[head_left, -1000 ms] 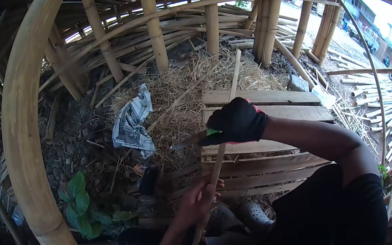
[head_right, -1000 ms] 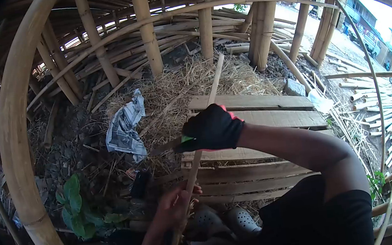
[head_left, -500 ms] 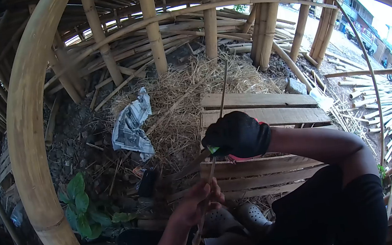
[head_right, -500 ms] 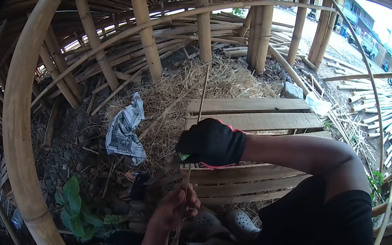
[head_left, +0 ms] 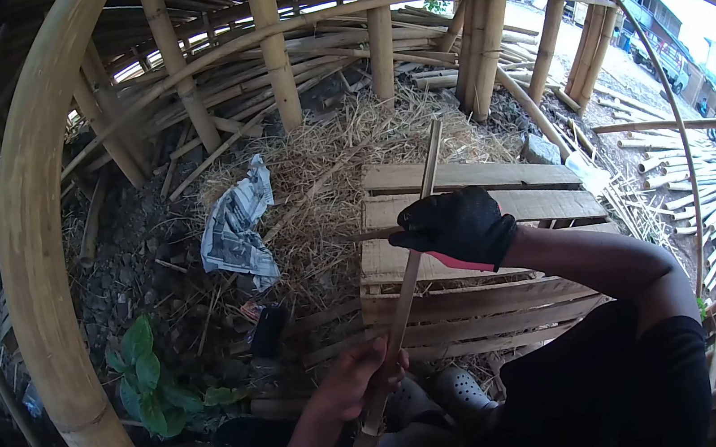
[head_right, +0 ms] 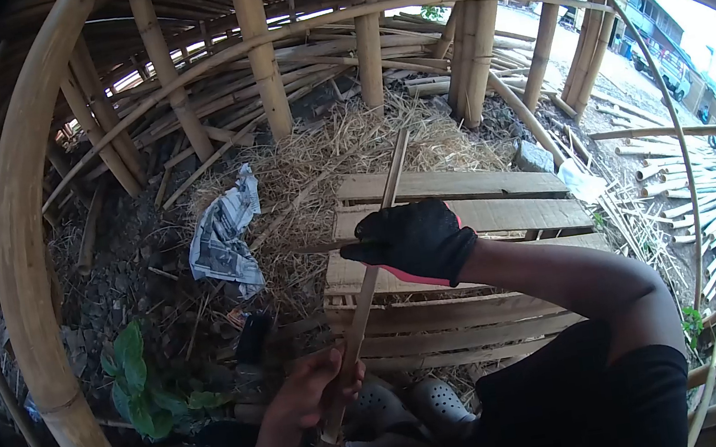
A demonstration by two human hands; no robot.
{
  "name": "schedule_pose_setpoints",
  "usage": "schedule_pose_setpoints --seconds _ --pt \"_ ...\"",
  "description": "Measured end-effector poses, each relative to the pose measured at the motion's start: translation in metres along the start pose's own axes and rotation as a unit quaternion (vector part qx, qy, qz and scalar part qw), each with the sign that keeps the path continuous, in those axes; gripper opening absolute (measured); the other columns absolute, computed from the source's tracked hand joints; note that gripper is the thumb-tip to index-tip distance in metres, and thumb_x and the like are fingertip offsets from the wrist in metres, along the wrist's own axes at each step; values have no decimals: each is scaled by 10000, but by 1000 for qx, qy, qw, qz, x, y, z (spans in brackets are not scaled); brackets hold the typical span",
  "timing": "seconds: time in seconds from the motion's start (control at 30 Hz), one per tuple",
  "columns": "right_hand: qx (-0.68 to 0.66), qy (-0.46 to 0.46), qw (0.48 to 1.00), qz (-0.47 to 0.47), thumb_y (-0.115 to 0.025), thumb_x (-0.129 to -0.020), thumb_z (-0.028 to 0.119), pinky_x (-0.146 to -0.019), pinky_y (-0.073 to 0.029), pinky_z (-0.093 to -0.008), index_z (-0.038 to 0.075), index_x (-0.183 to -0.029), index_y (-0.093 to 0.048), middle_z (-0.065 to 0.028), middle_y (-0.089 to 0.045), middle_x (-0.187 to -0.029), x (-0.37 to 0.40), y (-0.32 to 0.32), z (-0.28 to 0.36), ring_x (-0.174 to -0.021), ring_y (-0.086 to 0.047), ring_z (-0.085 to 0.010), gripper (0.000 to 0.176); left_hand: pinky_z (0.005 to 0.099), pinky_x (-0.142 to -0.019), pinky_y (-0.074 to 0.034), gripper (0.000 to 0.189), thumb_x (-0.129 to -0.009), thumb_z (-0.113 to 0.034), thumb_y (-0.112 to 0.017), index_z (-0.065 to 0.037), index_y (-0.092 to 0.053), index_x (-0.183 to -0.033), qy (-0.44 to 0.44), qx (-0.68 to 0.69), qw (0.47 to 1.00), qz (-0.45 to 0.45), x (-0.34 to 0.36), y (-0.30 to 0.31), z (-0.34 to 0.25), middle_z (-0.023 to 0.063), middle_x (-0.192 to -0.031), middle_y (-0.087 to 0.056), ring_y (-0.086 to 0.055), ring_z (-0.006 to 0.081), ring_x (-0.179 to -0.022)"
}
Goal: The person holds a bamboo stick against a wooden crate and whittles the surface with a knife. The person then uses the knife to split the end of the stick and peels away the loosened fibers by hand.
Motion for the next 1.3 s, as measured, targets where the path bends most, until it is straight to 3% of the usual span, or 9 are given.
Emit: schedule_pose_setpoints --seconds 0.37,0.43,0.5,0.57,0.63,0.8,0.97,1.17,1.3 --pt "-48 19 998 40 -579 -918 448 -640 -522 -381 130 -936 -699 -58 -674 -835 5 -7 -10 -734 -662 -272 341 294 -689 -489 432 -892 -65 -648 -11 -489 -1290 24 9 992 125 -3 29 -12 79 -974 -593 -566 141 -839" --pt "-72 115 991 4 -587 -920 428 -637 -518 -385 122 -949 -689 -60 -675 -846 7 -11 -9 -744 -663 -273 324 281 -667 -484 417 -880 -53 -654 -18 -496 -1265 13 27 993 118 -7 34 -3 73 -945 -582 -566 141 -823" --pt "-102 92 990 27 -591 -920 422 -634 -516 -386 111 -938 -679 -66 -673 -841 6 -12 -6 -745 -663 -273 324 267 -645 -479 403 -868 -40 -660 -24 -503 -1240 2 44 993 110 -8 32 0 67 -916 -572 -566 140 -806" --pt "-130 69 988 50 -594 -920 416 -631 -514 -387 100 -926 -669 -73 -670 -836 7 -13 -4 -746 -664 -274 325 206 -520 -409 247 -915 -114 -620 -44 -518 -1129 -3 50 992 119 -8 23 -5 51 -849 -517 -517 121 -732" --pt "-19 82 996 40 -601 -903 468 -621 -513 -392 93 -875 -652 -89 -661 -807 9 -14 -1 -716 -664 -278 380 198 -474 -363 195 -946 -180 -577 -62 -517 -1090 19 95 990 104 -10 18 -9 34 -794 -505 -483 103 -665" --pt "-4 13 992 129 -546 -895 566 -583 -503 -406 91 -724 -645 -91 -635 -690 7 -10 5 -627 -644 -284 515 187 -390 -231 251 -1003 -347 -464 -100 -504 -993 62 230 963 125 -16 22 5 -25 -645 -414 -364 61 -526" --pt "-9 -37 986 165 -496 -949 484 -518 -473 -405 90 -663 -636 -96 -609 -606 9 -26 13 -550 -610 -295 507 214 -402 -215 316 -972 -441 -515 -140 -526 -878 34 -19 997 -62 -18 2 10 -53 -586 -371 -315 45 -480" --pt "51 -90 968 229 -380 -998 377 -526 -494 -426 102 -633 -640 -98 -633 -600 4 -35 15 -541 -629 -301 526 203 -406 -198 362 -959 -512 -532 -166 -505 -857 59 -4 993 -99 -19 -3 13 -77 -570 -324 -307 25 -461" --pt "50 -41 976 207 -358 -997 385 -537 -501 -431 103 -645 -646 -101 -646 -623 4 -40 9 -562 -633 -305 536 202 -402 -203 373 -943 -524 -557 -168 -506 -843 62 -4 992 -113 -20 -3 15 -78 -558 -322 -324 26 -462"
Point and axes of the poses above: each hand's wrist, its own x-axis away from the middle knuckle, its own y-axis out of the back of the hand, z = x × y, the point moved 1 cm from there along -x, towards the middle knuckle
